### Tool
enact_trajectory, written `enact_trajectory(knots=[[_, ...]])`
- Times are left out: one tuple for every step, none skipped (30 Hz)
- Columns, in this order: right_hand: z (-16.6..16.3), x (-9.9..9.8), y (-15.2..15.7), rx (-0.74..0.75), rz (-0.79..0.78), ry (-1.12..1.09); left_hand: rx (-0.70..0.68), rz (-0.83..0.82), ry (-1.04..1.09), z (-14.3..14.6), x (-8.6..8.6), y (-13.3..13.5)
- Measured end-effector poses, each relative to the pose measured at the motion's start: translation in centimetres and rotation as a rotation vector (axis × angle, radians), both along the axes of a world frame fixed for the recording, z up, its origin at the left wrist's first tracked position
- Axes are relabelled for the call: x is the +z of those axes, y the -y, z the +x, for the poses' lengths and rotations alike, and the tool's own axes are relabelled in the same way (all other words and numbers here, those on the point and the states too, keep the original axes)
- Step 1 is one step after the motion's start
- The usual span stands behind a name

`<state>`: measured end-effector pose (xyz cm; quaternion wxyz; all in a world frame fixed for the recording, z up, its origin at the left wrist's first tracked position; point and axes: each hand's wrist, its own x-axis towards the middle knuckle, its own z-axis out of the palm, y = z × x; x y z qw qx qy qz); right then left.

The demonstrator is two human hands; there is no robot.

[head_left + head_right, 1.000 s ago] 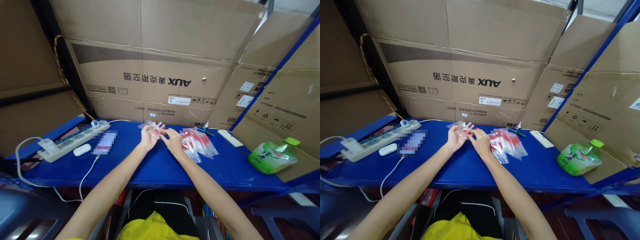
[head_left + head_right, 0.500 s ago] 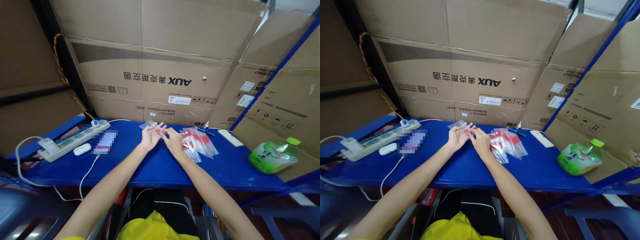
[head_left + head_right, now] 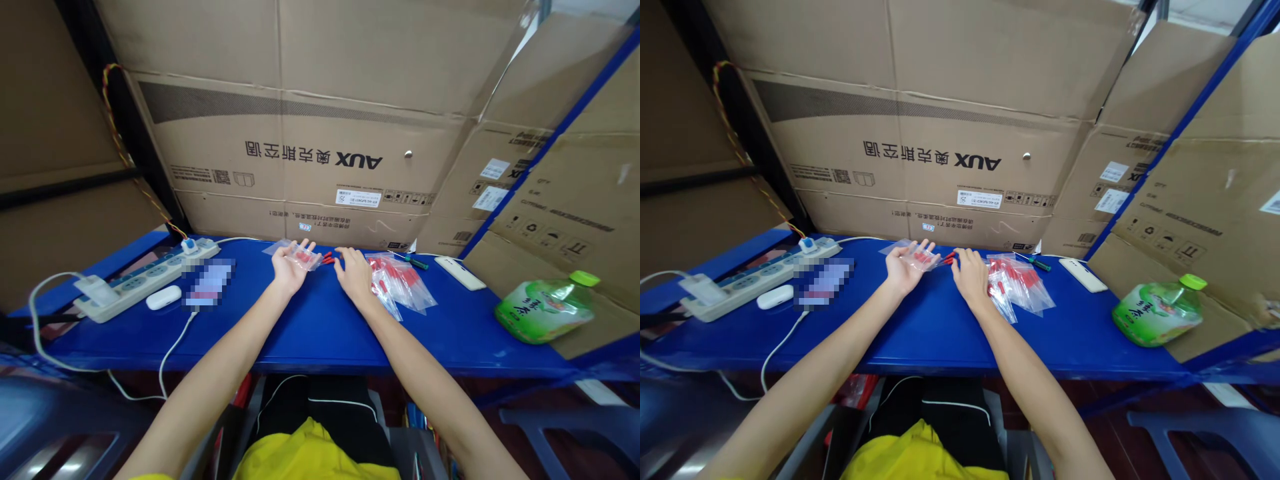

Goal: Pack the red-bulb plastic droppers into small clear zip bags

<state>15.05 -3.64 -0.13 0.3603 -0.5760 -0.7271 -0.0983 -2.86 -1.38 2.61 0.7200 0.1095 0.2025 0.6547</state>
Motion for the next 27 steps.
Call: enact_trajectory(knots=[[0.1,-0.2,-0.2,-0.014,-0.032,0.054,0.029,-0.016,0.003,-0.2,0.0,-0.1],[0.2,-0.3,-0.4,-0.026,-0.068,0.106,0.052,-0.028,0.005,-0.4,0.0,-0.3],[0.2,-0.6,-0.5,-0.034,-0.105,0.154,0.068,-0.036,0.008,-0.6,0.0,-0.4],[0.1,-0.8,-0.6,-0.040,-0.139,0.197,0.078,-0.039,0.010,-0.7,0.0,-0.5],[0.0,-1.0,-0.8,-0.044,-0.169,0.237,0.083,-0.039,0.010,-0.8,0.1,-0.5],[-0.1,-1.2,-0.8,-0.047,-0.195,0.273,0.086,-0.037,0.009,-0.9,0.1,-0.6],[-0.3,-1.4,-0.9,-0.049,-0.218,0.305,0.086,-0.034,0.007,-0.9,0.1,-0.6],[-0.4,-1.5,-0.9,-0.049,-0.239,0.333,0.085,-0.030,0.005,-1.0,0.1,-0.6],[-0.5,-1.6,-0.9,-0.048,-0.260,0.352,0.085,-0.027,0.005,-1.0,0.0,-0.7],[-0.6,-1.6,-0.9,-0.045,-0.278,0.363,0.086,-0.023,0.005,-1.0,0.0,-0.7],[-0.7,-1.6,-0.9,-0.041,-0.295,0.366,0.086,-0.019,0.006,-1.0,0.0,-0.7],[-0.7,-1.5,-0.9,-0.039,-0.312,0.363,0.086,-0.015,0.007,-1.0,0.1,-0.7],[-0.7,-1.4,-0.9,-0.038,-0.329,0.356,0.087,-0.009,0.008,-1.0,0.1,-0.7],[-0.6,-1.3,-0.9,-0.041,-0.344,0.346,0.090,-0.003,0.008,-1.0,0.1,-0.6],[-0.6,-1.2,-0.9,-0.047,-0.356,0.334,0.093,0.002,0.009,-1.0,0.1,-0.6],[-0.5,-1.1,-0.9,-0.053,-0.362,0.322,0.096,0.005,0.010,-1.1,0.2,-0.6],[-0.4,-1.0,-0.9,-0.059,-0.363,0.313,0.100,0.006,0.011,-1.1,0.2,-0.6],[-0.3,-1.0,-0.9,-0.062,-0.359,0.308,0.106,0.005,0.012,-1.1,0.2,-0.6],[-0.3,-0.9,-0.9,-0.063,-0.354,0.311,0.111,0.002,0.012,-1.1,0.3,-0.6],[-0.2,-0.9,-0.9,-0.061,-0.350,0.319,0.116,-0.001,0.012,-1.2,0.3,-0.6],[-0.2,-1.0,-0.9,-0.060,-0.347,0.331,0.120,-0.002,0.012,-1.2,0.3,-0.6],[-0.1,-1.0,-0.9,-0.061,-0.344,0.343,0.125,-0.003,0.012,-1.2,0.3,-0.7],[-0.1,-1.0,-0.9,-0.062,-0.341,0.350,0.128,-0.002,0.012,-1.3,0.3,-0.7],[0.0,-1.0,-0.9,-0.063,-0.336,0.352,0.132,0.001,0.014,-1.3,0.2,-0.8],[0.0,-1.0,-0.9,-0.062,-0.332,0.349,0.137,0.004,0.016,-1.4,0.2,-0.8],[0.2,-0.9,-1.0,-0.059,-0.329,0.340,0.143,0.006,0.019,-1.5,0.2,-0.9],[0.3,-0.9,-1.0,-0.045,-0.329,0.328,0.152,0.010,0.022,-1.6,0.1,-1.0]])
